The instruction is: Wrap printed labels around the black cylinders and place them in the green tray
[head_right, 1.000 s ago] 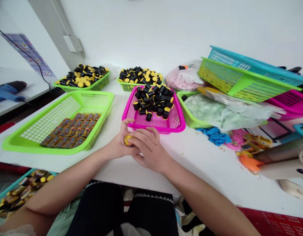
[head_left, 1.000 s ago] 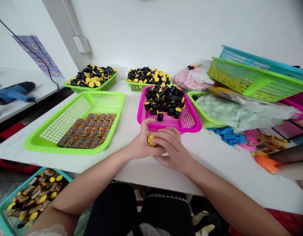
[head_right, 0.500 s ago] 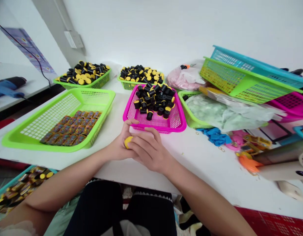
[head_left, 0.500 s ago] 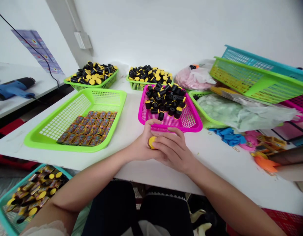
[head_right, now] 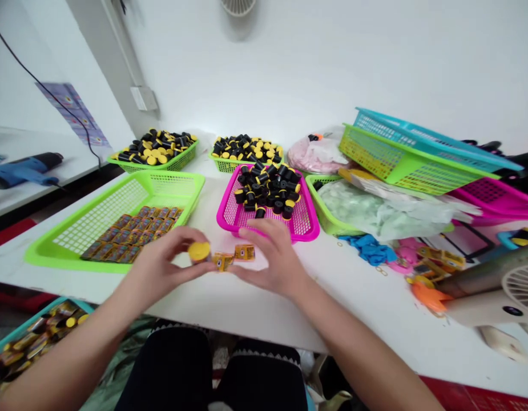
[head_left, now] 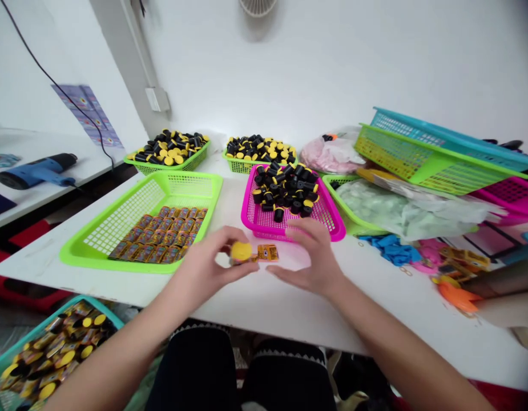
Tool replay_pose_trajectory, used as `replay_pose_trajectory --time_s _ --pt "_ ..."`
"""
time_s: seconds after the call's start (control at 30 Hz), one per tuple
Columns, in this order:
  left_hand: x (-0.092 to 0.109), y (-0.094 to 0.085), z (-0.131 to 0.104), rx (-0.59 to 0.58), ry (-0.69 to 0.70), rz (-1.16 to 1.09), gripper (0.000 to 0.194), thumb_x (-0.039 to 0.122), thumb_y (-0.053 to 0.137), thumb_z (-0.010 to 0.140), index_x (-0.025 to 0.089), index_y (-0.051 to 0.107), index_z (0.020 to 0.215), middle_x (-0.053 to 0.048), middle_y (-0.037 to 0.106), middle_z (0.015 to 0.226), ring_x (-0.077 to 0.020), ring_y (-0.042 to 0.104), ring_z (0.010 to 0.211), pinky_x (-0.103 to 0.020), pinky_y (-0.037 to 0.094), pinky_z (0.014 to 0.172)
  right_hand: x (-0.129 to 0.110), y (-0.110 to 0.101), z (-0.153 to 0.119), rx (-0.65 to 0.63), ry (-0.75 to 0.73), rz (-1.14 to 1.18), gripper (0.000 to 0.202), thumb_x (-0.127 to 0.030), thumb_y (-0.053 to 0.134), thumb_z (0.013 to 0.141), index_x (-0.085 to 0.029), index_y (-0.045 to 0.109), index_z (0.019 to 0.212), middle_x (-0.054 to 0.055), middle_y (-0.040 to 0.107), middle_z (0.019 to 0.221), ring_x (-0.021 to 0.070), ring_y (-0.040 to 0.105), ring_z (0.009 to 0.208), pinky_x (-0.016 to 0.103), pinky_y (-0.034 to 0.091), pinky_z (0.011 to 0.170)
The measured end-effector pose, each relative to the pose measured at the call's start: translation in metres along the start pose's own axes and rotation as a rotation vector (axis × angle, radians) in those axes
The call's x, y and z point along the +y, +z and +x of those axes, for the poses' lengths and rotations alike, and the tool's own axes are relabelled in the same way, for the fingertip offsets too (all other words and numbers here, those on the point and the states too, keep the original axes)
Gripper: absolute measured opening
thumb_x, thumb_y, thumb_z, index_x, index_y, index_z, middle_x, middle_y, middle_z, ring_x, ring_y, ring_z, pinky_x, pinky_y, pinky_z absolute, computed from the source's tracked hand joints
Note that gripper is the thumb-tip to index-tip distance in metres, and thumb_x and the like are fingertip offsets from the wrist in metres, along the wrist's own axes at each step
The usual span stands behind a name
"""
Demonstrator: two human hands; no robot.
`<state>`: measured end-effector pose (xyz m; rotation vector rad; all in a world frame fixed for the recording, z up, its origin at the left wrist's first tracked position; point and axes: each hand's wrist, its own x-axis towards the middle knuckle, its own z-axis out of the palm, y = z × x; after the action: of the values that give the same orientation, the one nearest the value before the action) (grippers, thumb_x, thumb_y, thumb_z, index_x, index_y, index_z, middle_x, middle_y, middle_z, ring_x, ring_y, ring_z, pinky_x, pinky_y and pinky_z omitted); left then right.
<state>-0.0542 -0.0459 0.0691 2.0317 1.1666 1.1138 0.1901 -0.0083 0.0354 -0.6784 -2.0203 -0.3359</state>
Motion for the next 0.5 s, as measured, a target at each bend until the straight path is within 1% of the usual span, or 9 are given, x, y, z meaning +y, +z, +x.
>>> replay_pose_trajectory --time_s 0.03,0.07,0.1,0.17,0.23,0.3,0.37,0.43,0.5 --pt "-0.002 -0.017 -0.004 0.025 -0.032 0.061 0.033 0.042 0.074 0.078 0.021 0.056 0.096 -0.002 0.065 0.091 -0.015 0.064 0.079 -0.027 0.053 0.073 0.015 -0.003 0.006 -0.068 0.088 -0.036 0.043 -0.04 0.068 0.084 -0.024 0.056 0.122 0.011 0.065 0.114 0.0272 0.061 0.11 0.047 0.051 0.095" --pt "-0.006 -0.036 -0.005 0.042 -0.063 0.126 0.035 0.046 0.074 0.077 0.021 0.057 0.096 -0.002 0.066 0.093 -0.0158 0.065 0.08 -0.027 0.053 0.073 0.033 -0.006 0.011 -0.17 0.216 -0.072 0.029 -0.037 0.061 0.089 -0.023 0.06 0.115 0.01 0.066 0.109 0.0259 0.063 0.106 0.044 0.051 0.094" --pt "-0.011 -0.056 -0.003 0.057 -0.094 0.204 0.038 0.05 0.074 0.076 0.021 0.059 0.095 -0.003 0.067 0.094 -0.0166 0.066 0.08 -0.028 0.053 0.074 0.053 -0.007 0.016 -0.302 0.35 -0.123 0.025 -0.035 0.057 0.091 -0.02 0.064 0.11 0.011 0.067 0.106 0.0257 0.065 0.101 0.043 0.052 0.091" --pt "-0.027 -0.095 0.011 0.071 -0.178 0.408 0.041 0.055 0.073 0.073 0.021 0.063 0.093 -0.003 0.068 0.096 -0.0178 0.066 0.08 -0.03 0.052 0.076 0.091 -0.003 0.025 -0.574 0.562 -0.306 0.036 -0.034 0.064 0.085 -0.014 0.065 0.115 0.018 0.062 0.115 0.0306 0.064 0.103 0.045 0.051 0.093" --pt "-0.045 -0.129 0.035 0.067 -0.296 0.634 0.036 0.052 0.072 0.074 0.021 0.067 0.091 -0.004 0.068 0.1 -0.0193 0.067 0.082 -0.031 0.05 0.081 0.118 0.011 0.032 -0.847 0.577 -0.376 0.047 -0.031 0.067 0.082 -0.015 0.061 0.126 0.02 0.059 0.123 0.0338 0.059 0.114 0.044 0.047 0.097" --pt "-0.065 -0.155 0.061 0.059 -0.416 0.744 0.03 0.046 0.071 0.076 0.019 0.069 0.09 -0.005 0.07 0.094 -0.0213 0.068 0.08 -0.032 0.049 0.079 0.129 0.031 0.039 -1.022 0.523 -0.337 0.049 -0.036 0.065 0.084 -0.018 0.06 0.129 0.019 0.06 0.127 0.0332 0.057 0.12 0.042 0.045 0.1" --pt "-0.085 -0.171 0.085 0.015 -0.523 0.787 0.031 0.042 0.068 0.078 0.017 0.068 0.097 -0.004 0.072 0.088 -0.0198 0.068 0.077 -0.029 0.048 0.076 0.127 0.054 0.046 -1.104 0.527 -0.297 0.045 -0.043 0.058 0.089 -0.014 0.064 0.123 0.019 0.065 0.119 0.0321 0.063 0.111 0.04 0.048 0.094" --pt "-0.103 -0.178 0.101 -0.01 -0.574 0.831 0.036 0.038 0.068 0.077 0.011 0.067 0.099 -0.005 0.073 0.084 -0.0197 0.067 0.079 -0.028 0.047 0.076 0.12 0.073 0.053 -1.132 0.58 -0.293 0.043 -0.043 0.054 0.09 -0.007 0.07 0.108 0.022 0.07 0.104 0.0319 0.068 0.096 0.04 0.051 0.084" --pt "-0.117 -0.178 0.109 -0.026 -0.57 0.856 0.036 0.035 0.073 0.073 0.007 0.068 0.094 -0.007 0.072 0.08 -0.0232 0.067 0.082 -0.031 0.048 0.078 0.113 0.083 0.059 -1.145 0.62 -0.281 0.033 -0.037 0.06 0.086 -0.007 0.073 0.093 0.021 0.073 0.092 0.0311 0.07 0.086 0.037 0.052 0.076"
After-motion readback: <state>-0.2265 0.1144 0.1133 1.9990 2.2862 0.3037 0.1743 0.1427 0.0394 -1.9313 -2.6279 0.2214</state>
